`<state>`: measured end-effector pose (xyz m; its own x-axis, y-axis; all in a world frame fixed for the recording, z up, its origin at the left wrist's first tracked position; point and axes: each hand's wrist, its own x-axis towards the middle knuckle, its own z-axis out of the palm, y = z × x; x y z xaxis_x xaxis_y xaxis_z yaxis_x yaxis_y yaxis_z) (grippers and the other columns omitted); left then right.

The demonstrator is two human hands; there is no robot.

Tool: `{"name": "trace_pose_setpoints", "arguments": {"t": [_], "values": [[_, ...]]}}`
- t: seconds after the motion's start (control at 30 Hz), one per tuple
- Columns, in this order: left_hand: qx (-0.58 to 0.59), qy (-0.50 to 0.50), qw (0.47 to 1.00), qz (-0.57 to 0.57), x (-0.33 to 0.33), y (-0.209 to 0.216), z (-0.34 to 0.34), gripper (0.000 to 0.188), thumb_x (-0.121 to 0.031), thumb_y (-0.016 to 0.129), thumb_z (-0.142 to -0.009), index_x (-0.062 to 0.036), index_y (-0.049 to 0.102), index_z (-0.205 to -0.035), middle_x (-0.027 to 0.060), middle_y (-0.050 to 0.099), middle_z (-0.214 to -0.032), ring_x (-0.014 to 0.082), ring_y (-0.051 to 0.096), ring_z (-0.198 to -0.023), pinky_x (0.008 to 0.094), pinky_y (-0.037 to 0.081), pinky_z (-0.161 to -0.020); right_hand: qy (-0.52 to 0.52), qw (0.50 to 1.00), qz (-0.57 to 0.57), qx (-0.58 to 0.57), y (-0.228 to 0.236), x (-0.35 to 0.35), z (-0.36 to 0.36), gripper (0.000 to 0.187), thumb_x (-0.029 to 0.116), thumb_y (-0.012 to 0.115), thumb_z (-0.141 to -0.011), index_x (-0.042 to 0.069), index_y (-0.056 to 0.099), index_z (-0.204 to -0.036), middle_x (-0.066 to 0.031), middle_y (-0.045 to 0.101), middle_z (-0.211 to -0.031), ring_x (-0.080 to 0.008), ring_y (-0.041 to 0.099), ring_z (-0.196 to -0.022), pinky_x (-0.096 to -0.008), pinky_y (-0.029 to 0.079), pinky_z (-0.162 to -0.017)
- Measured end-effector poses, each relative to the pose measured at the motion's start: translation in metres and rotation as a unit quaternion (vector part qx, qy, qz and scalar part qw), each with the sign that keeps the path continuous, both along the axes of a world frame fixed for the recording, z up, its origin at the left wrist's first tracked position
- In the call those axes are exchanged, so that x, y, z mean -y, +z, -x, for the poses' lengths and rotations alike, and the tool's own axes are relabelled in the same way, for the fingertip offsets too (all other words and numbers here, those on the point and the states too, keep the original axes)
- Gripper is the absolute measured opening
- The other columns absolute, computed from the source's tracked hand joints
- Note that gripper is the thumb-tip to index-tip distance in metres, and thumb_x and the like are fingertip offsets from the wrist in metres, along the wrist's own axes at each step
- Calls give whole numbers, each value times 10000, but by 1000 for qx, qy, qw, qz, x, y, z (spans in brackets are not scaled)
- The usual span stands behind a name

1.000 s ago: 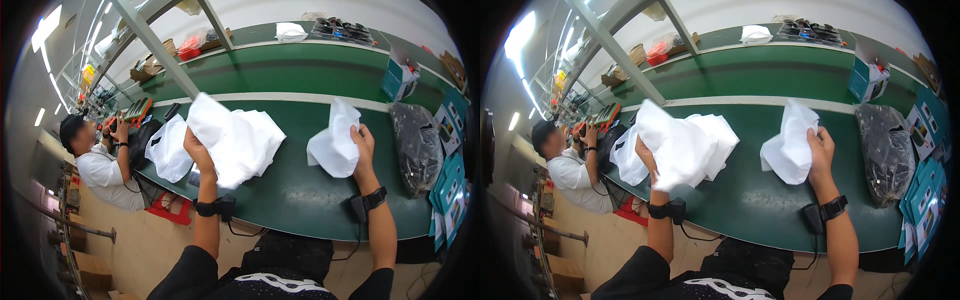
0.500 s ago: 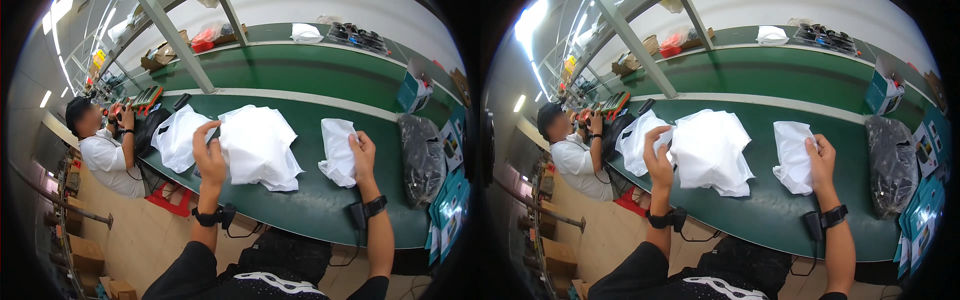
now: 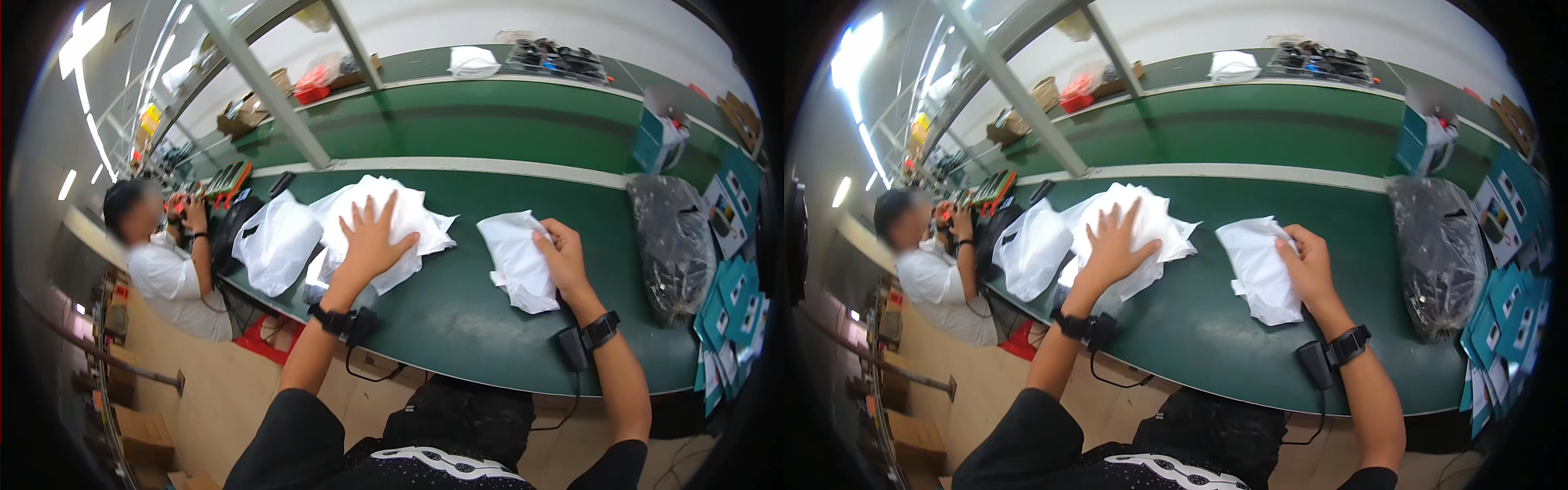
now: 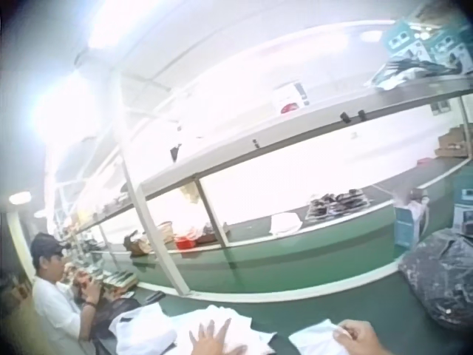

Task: The person wraps a small black and orange electronic device in a white protective sheet and places it into a cardboard box. They then add a small black accessory to the box and close the lid. The process is repeated for a second unit.

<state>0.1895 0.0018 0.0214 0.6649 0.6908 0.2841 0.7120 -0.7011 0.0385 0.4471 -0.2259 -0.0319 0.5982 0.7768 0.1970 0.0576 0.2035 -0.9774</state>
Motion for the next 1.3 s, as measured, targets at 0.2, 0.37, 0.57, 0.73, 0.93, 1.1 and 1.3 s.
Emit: {"name": "trace_pose_setpoints", "arguments": {"t": [0.2, 0.37, 0.57, 0.73, 0.93, 1.1, 1.3], "values": [[304, -243, 847, 362, 96, 47, -59, 617, -241, 748, -940, -19, 497, -1458, 169, 633, -1314, 250, 635, -1172, 383, 537, -926, 90, 983, -19, -159, 22, 23, -6, 138, 106, 647, -1006, -11, 669, -1075, -17, 706, -888, -74, 646, -783, -231, 514, -726], [360, -319, 694, 536, 81, -33, -122, 404, -102, 696, -978, 34, 545, -1327, 115, 673, -1190, 187, 680, -1050, 291, 566, -839, 57, 993, -68, -80, 17, 15, -5, 225, 160, 697, -1007, 48, 614, -830, 68, 594, -732, 12, 472, -661, -196, 362, -573], [343, -289, 635, 629, 76, -36, -113, 143, -142, 568, -1060, -1, 593, -1057, 101, 677, -871, 170, 672, -749, 289, 546, -682, -89, 994, -66, -11, 3, 13, -19, 257, 156, 634, -1042, 37, 590, -820, 111, 489, -667, 14, 395, -626, -209, 301, -547], [345, -287, 646, 618, 86, -31, -116, 135, -143, 598, -1053, -10, 599, -1074, 68, 681, -905, 123, 652, -782, 268, 543, -710, -142, 972, 26, 185, 18, 31, 11, 842, -71, 725, -724, 127, 426, -1486, -179, 502, -1438, -220, 626, -1076, -328, 540, -812], [370, -286, 634, 616, 82, -37, -112, 222, -70, 659, -996, -37, 542, -1181, 47, 700, -942, 80, 646, -774, 223, 520, -611, -42, 837, -69, 542, 39, 35, 19, 351, -38, 736, -740, 49, 688, -1077, -86, 661, -1206, -332, 593, -1151, -460, 474, -999], [338, -268, 674, 600, 76, -32, -107, 256, -71, 685, -957, -48, 550, -1173, -16, 636, -810, 14, 568, -656, 175, 426, -530, -161, 915, -66, 363, 43, 37, 1, 117, 0, 698, -875, 36, 649, -975, -93, 693, -1024, -229, 658, -948, -376, 508, -906], [407, -384, 643, 523, 74, -46, -117, 303, -109, 676, -894, -46, 608, -1182, 51, 633, -1157, 156, 613, -1089, 310, 489, -974, -44, 978, -170, -108, 32, 23, -10, 105, 78, 540, -1014, 39, 592, -1096, -86, 679, -1021, -155, 639, -972, -295, 511, -909]]}}
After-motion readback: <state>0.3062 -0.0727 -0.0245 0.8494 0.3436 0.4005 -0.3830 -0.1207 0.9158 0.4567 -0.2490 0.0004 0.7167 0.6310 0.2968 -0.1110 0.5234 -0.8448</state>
